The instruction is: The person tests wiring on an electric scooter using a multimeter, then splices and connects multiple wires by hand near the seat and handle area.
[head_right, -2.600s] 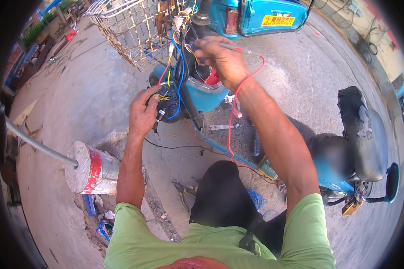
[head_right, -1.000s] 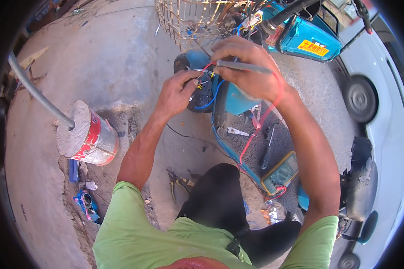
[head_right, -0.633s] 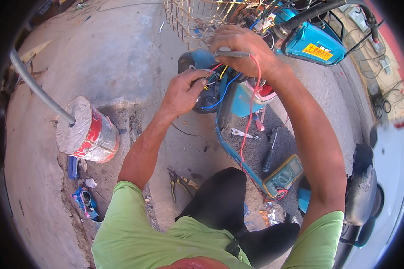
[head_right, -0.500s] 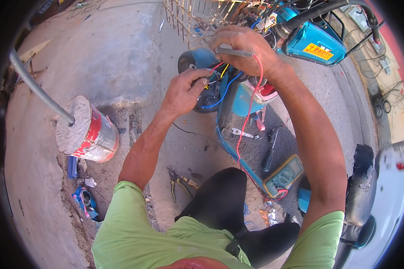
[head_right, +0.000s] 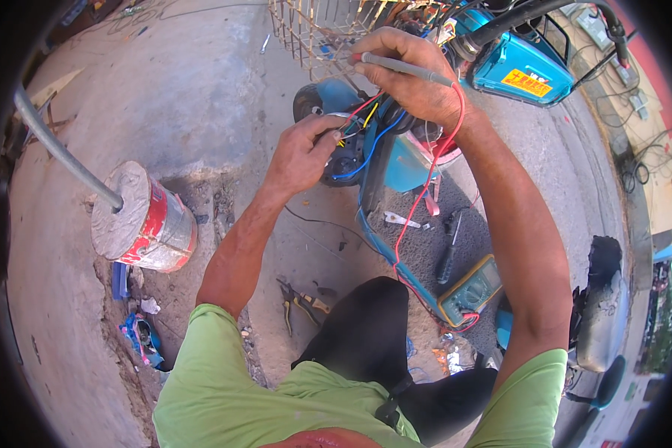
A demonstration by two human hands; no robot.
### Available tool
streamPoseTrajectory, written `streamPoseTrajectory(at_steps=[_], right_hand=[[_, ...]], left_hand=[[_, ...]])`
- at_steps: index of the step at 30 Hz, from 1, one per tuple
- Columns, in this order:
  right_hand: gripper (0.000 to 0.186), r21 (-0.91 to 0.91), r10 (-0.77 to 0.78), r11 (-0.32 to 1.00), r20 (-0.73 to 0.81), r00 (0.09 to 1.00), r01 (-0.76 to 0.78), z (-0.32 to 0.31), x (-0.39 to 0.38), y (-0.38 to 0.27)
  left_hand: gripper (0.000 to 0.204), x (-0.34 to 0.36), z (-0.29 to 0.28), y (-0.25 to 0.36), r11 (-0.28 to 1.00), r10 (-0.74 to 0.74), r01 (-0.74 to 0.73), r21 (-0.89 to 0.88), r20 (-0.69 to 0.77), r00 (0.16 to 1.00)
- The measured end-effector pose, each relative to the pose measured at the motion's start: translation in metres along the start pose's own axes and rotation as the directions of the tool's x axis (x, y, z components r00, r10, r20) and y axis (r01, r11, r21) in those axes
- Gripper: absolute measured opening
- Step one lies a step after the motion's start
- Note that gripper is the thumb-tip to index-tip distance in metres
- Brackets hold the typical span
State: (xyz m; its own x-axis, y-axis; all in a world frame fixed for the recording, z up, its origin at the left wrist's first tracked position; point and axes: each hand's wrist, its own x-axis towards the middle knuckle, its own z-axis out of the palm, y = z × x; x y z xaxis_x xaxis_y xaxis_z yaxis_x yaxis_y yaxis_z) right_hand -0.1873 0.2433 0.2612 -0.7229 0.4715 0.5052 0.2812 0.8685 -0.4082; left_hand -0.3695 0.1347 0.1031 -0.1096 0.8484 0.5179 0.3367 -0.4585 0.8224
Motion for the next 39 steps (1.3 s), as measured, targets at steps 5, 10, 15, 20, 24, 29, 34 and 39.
streamPoseTrajectory(at_steps=[5,10,15,20,24,29,34,39], right_hand=[[0.021,0.053,0.119,0.992,-0.033,0.992,-0.117,-0.001,-0.005,-0.003],[0.022,-0.090,-0.152,0.982,0.143,0.978,0.166,-0.006,-0.005,-0.007],[0.024,-0.276,-0.287,0.895,0.244,0.926,0.350,-0.003,0.002,-0.006],[0.024,-0.282,-0.312,0.883,0.249,0.917,0.377,0.004,0.004,0.004],[0.024,-0.284,-0.218,0.916,0.235,0.947,0.282,0.004,0.002,0.000],[0.022,-0.200,-0.037,0.977,0.170,0.985,0.071,0.004,-0.004,-0.001],[0.021,-0.060,-0.002,0.998,0.116,0.993,0.009,0.004,-0.005,-0.001],[0.021,0.028,0.035,0.999,0.054,0.998,-0.037,0.006,-0.006,0.006]], left_hand=[[0.023,0.001,-0.002,0.002,1.000,-0.003,0.003,0.009,0.007,1.000],[0.023,0.000,0.000,-0.001,1.000,0.007,-0.007,-0.009,-0.004,1.000],[0.023,-0.001,0.003,-0.002,1.000,0.008,-0.009,-0.027,-0.012,1.000],[0.023,0.000,0.001,-0.001,1.000,-0.005,0.005,-0.023,-0.001,1.000],[0.024,0.001,0.000,-0.001,1.000,0.008,-0.008,0.006,-0.001,1.000],[0.025,0.001,0.000,-0.002,1.000,-0.006,0.006,-0.008,0.012,1.000],[0.028,0.002,-0.004,-0.006,0.996,0.012,-0.016,-0.084,-0.045,0.999],[0.030,0.018,-0.023,0.009,0.950,-0.253,0.223,-0.217,-0.124,0.959]])
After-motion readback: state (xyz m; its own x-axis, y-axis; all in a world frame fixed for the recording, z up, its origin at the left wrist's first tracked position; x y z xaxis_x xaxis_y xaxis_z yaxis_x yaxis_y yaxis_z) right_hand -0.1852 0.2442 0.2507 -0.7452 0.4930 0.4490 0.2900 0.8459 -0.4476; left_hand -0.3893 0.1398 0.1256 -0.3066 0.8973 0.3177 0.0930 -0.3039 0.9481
